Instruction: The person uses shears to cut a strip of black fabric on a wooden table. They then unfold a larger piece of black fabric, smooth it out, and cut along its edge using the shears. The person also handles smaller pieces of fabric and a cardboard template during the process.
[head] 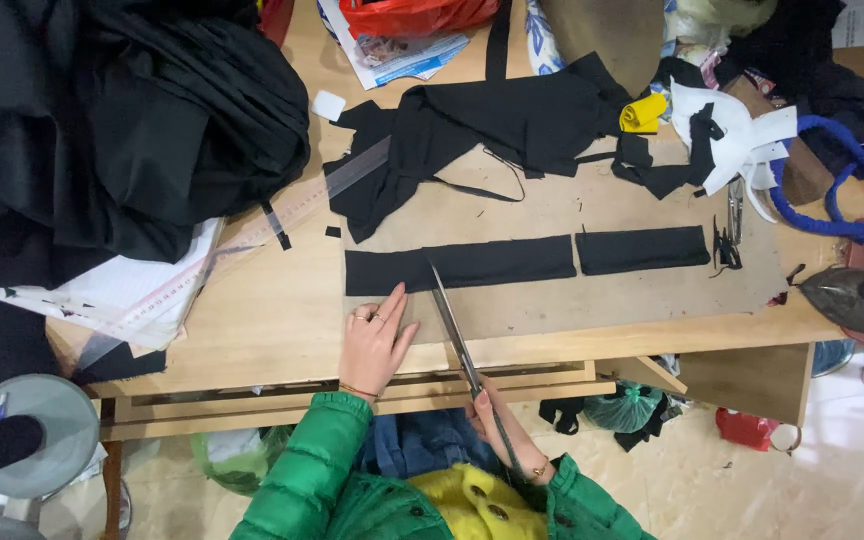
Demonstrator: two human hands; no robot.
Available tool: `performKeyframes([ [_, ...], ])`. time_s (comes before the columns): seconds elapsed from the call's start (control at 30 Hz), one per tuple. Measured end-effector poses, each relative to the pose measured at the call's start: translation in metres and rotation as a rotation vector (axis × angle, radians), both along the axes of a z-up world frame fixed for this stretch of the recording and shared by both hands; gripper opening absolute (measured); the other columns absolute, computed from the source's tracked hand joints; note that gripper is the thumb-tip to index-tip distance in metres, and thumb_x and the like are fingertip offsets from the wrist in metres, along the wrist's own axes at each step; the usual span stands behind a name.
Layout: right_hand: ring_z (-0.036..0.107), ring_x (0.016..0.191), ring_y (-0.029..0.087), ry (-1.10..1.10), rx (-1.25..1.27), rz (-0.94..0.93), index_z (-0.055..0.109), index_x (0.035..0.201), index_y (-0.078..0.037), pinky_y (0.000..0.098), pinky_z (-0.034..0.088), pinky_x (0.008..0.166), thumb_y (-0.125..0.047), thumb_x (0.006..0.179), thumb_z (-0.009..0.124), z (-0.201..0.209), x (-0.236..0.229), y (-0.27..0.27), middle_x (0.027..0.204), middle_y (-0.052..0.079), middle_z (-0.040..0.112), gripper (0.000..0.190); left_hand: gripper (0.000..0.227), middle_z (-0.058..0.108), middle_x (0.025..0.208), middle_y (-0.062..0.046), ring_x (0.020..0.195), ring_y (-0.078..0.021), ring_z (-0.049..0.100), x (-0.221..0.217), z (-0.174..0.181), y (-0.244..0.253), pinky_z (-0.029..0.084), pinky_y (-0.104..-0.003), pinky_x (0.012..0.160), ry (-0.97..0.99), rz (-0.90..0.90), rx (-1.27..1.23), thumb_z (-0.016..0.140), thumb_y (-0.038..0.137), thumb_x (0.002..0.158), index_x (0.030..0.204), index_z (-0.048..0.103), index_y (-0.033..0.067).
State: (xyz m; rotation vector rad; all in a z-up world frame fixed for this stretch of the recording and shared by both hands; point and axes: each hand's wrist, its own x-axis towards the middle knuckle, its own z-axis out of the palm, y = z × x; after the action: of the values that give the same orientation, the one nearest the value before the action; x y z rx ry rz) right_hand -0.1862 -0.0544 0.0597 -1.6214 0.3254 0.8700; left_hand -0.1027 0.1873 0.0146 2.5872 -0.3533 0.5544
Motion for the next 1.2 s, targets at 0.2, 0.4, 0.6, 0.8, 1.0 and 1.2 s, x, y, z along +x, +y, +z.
performKeyframes([
  [0.2,0.033,0.058,0.005,-0.067,0.070,-0.065,0.047,0.145,-0.017,0.0203,0.026,0.048,-0.067,0.090,0.037,0.009,0.014,0.020,0.074,-0.005,0.035,0.075,0.044,0.057,0.151,0.001,0.090,-0.0264,0.053,-0.001,0.001,0.001,0.047,-0.040,0.078,0.012,0.002,0.000,0.065,0.035,0.100,0.133,0.067,0.0064],
  [0.4,0.027,0.060,0.007,-0.019,0.119,-0.102,0.042,0.099,-0.017,0.0229,0.023,0.051,-0.064,0.099,0.034,0.006,0.017,0.023,0.077,-0.003,0.033,0.048,0.046,0.058,0.150,0.001,0.093,-0.0248,0.051,0.000,0.002,0.003,0.046,-0.038,0.077,0.004,-0.011,0.016,0.065,0.035,0.101,0.135,0.066,0.0054],
  [0.6,0.022,0.051,0.005,0.047,0.067,-0.151,0.057,0.132,-0.017,0.0225,0.019,0.043,-0.066,0.092,0.036,0.021,0.022,0.033,0.067,-0.006,0.024,0.067,0.046,0.058,0.150,0.001,0.095,-0.0250,0.052,-0.002,-0.001,0.003,0.046,-0.039,0.077,0.035,-0.009,0.005,0.064,0.036,0.100,0.136,0.065,0.0067],
  [0.8,0.024,0.051,0.007,0.064,0.121,-0.150,0.057,0.134,-0.013,0.0240,0.020,0.045,-0.064,0.092,0.040,0.036,0.028,0.036,0.067,-0.002,0.033,0.069,0.044,0.060,0.148,0.002,0.094,-0.0246,0.052,-0.001,0.001,0.003,0.046,-0.038,0.075,0.010,-0.002,-0.001,0.065,0.036,0.100,0.133,0.067,0.0064],
  [1.0,0.025,0.050,0.005,0.067,0.100,-0.166,0.054,0.110,-0.014,0.0216,0.022,0.042,-0.068,0.091,0.042,0.018,0.034,0.033,0.068,-0.002,0.037,0.058,0.043,0.060,0.148,0.001,0.094,-0.0242,0.052,0.000,0.004,0.003,0.045,-0.038,0.078,-0.027,-0.001,-0.005,0.068,0.035,0.099,0.131,0.068,0.0054],
  [1.2,0.027,0.051,0.007,0.121,0.132,-0.173,0.055,0.116,-0.016,0.0214,0.022,0.044,-0.066,0.094,0.037,0.030,0.037,0.025,0.072,0.000,0.036,0.057,0.042,0.058,0.150,0.001,0.094,-0.0251,0.053,0.000,0.005,0.004,0.046,-0.038,0.080,-0.023,0.018,-0.061,0.068,0.032,0.099,0.132,0.066,0.0055],
])
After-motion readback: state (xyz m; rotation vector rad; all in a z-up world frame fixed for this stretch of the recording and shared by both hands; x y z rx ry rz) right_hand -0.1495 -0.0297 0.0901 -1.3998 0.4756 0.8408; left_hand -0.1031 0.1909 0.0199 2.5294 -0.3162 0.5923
